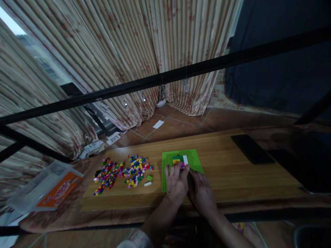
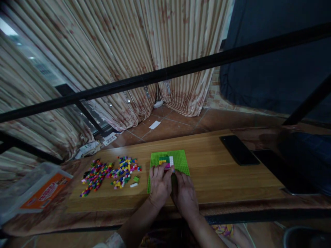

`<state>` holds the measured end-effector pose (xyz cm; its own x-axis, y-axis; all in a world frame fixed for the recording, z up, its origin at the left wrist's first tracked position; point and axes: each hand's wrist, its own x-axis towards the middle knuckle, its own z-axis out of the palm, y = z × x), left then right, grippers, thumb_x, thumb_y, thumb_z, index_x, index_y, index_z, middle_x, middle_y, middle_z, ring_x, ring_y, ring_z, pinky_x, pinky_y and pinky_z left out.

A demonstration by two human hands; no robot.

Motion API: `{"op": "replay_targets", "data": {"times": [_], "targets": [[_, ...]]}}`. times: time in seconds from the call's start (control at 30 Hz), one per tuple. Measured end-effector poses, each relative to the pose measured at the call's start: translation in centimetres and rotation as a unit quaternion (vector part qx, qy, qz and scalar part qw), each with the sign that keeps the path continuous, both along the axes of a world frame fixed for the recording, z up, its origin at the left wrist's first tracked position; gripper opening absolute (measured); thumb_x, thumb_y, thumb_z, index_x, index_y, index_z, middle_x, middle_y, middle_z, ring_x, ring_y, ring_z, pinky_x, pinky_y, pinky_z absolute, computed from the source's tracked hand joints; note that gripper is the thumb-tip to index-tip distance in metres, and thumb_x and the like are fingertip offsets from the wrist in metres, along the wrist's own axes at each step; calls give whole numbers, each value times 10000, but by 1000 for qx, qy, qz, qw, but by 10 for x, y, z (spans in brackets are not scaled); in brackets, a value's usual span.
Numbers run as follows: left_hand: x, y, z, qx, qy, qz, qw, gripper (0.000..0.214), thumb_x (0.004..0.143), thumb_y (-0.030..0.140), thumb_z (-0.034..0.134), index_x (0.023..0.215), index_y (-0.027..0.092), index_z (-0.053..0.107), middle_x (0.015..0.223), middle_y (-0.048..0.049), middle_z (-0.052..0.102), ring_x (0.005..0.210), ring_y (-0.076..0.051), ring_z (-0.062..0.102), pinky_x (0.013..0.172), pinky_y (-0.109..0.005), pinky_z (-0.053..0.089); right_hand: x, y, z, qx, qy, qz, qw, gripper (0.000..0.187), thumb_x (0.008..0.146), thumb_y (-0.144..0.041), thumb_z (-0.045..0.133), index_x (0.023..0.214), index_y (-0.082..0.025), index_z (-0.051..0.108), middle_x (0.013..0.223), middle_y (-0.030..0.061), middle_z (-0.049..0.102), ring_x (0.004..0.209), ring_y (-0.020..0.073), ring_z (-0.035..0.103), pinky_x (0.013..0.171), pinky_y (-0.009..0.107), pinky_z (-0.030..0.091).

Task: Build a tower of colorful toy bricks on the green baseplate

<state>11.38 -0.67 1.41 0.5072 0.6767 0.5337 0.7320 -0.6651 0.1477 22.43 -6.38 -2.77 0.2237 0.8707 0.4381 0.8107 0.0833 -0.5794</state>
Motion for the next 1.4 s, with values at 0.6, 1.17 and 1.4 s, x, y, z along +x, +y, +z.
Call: {"op": "replay_targets", "data": {"times": [0.6, 1.17, 1.4], "targets": [[-55, -28, 4, -95, -88, 51, 990, 497, 874, 124, 469, 1361, 221, 444, 1264, -104, 574, 1127, -235, 533, 979, -440, 439, 0, 1, -3, 12, -19, -15, 1000, 379, 895, -227, 421, 1265, -173, 489, 1130, 128, 610, 1046, 259, 558, 897, 454, 502], [-154, -25, -26, -68, -189, 223, 954, 168, 886, 189, 461, 1008, 193, 576, 990, -81, 612, 963, -206, 616, 833, -339, 517, 3, -2, -5, 7, -57, -20, 998, 379, 909, -294, 412, 1247, -145, 496, 1120, 145, 599, 1029, 274, 538, 911, 458, 476], [-150, -24, -30, -81, -198, 233, 948, 155, 895, 160, 445, 965, 195, 579, 943, -66, 614, 916, -191, 609, 832, -339, 512, 7, -2, -10, 12, -71, -20, 997, 403, 908, -366, 390, 1230, -151, 502, 1077, 149, 602, 992, 282, 542, 875, 446, 478]]}}
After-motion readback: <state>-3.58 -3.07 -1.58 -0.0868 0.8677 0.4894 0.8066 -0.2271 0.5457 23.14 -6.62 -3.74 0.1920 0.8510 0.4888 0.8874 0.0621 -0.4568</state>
